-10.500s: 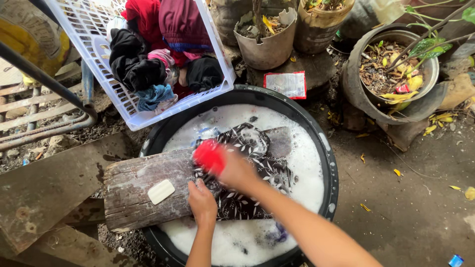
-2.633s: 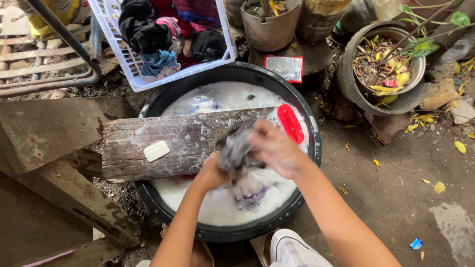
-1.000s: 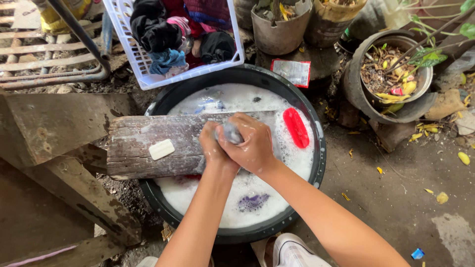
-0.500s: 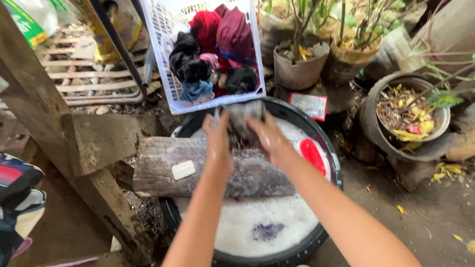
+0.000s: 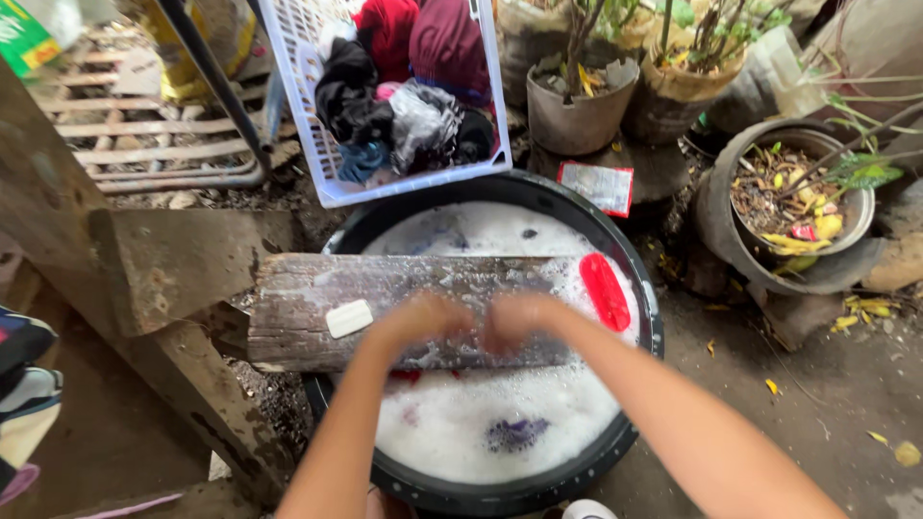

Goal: The person washes clothes in a basin of soapy water by scrubbing garments against a wooden washboard with a brush and by hand, then wringing them out.

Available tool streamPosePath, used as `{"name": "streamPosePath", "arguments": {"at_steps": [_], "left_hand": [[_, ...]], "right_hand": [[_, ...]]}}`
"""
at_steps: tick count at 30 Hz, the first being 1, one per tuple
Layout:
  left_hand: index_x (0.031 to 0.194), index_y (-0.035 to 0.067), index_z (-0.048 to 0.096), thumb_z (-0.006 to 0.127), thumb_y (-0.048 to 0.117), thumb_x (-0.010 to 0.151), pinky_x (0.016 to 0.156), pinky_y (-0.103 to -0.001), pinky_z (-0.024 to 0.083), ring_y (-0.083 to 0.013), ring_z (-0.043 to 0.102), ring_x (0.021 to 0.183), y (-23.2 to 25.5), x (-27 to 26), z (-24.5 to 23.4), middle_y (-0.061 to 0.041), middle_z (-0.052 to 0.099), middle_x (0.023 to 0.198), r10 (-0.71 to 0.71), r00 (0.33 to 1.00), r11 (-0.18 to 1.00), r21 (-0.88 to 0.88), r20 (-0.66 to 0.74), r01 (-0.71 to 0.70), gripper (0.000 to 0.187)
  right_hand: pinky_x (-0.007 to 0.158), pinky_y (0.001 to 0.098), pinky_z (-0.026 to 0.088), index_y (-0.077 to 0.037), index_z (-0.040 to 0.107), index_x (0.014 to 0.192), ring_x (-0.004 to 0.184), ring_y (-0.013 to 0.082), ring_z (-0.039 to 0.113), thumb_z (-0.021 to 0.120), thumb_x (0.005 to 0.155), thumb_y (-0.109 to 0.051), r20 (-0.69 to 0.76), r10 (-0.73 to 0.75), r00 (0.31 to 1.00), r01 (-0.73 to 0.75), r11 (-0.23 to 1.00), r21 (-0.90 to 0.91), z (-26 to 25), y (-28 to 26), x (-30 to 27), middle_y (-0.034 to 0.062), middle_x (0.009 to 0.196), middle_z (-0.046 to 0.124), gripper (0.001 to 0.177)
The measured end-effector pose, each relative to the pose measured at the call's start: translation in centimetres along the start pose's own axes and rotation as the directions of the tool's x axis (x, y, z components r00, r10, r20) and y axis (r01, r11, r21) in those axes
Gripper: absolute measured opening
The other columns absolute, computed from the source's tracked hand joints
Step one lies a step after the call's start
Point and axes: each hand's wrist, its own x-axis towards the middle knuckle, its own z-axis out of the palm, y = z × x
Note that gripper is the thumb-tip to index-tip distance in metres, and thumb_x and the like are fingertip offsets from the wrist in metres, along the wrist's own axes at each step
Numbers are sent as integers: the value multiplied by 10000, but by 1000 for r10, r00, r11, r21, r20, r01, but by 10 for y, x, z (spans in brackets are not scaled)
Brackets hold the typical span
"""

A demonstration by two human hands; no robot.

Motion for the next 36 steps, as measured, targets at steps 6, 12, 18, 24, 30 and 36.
{"name": "streamPosePath", "arguments": {"at_steps": [6,12,18,24,30,36], "left_hand": [[1444,32,481,789,437,904,1093,-438,451,-363,552,1292,-23,-6,158,-216,533,1416,-289,887,956,60,360,288,742],[1499,163,425,595,206,911,1086,-501,448,-359,556,1302,-7,-35,193,-136,589,1417,-489,862,869,159,133,468,614],[1200,38,691,681,155,815,1016,-446,526,-352,651,1183,-25,-41,203,-217,678,1272,-457,871,888,150,183,435,403],[1080,42,799,860,279,743,685,-410,555,-306,712,772,-63,-55,198,-208,751,950,-318,886,782,-436,338,447,417],[995,126,841,891,200,680,786,-300,567,-167,729,854,-70,-60,175,-36,797,912,-263,909,851,-366,322,376,327],[1035,188,781,793,193,733,927,-392,553,-247,711,1032,9,-52,103,-31,768,1066,-501,859,859,-59,105,509,303]], "right_hand": [[834,462,585,11,724,1106,946,348,711,523,991,-394,-97,211,973,-211,977,14,157,32,14,214,1056,737,467],[919,482,552,-10,758,982,1032,388,690,568,924,-279,-373,369,851,-329,929,169,190,34,39,215,1076,715,334],[1032,466,460,84,643,1156,1207,428,551,621,793,-91,-321,-67,945,125,979,163,204,34,18,296,1289,572,404],[1213,404,247,-50,473,1478,1493,246,312,742,854,-577,-23,53,998,-27,785,618,155,81,-78,95,1638,285,861],[1153,374,425,-162,649,1357,1336,241,579,616,905,-527,-96,224,970,-186,936,300,121,124,-129,100,1426,625,581],[1103,385,468,-164,687,1328,1239,232,668,565,962,-208,-465,28,885,200,878,434,138,95,-86,87,1357,725,388]]}}
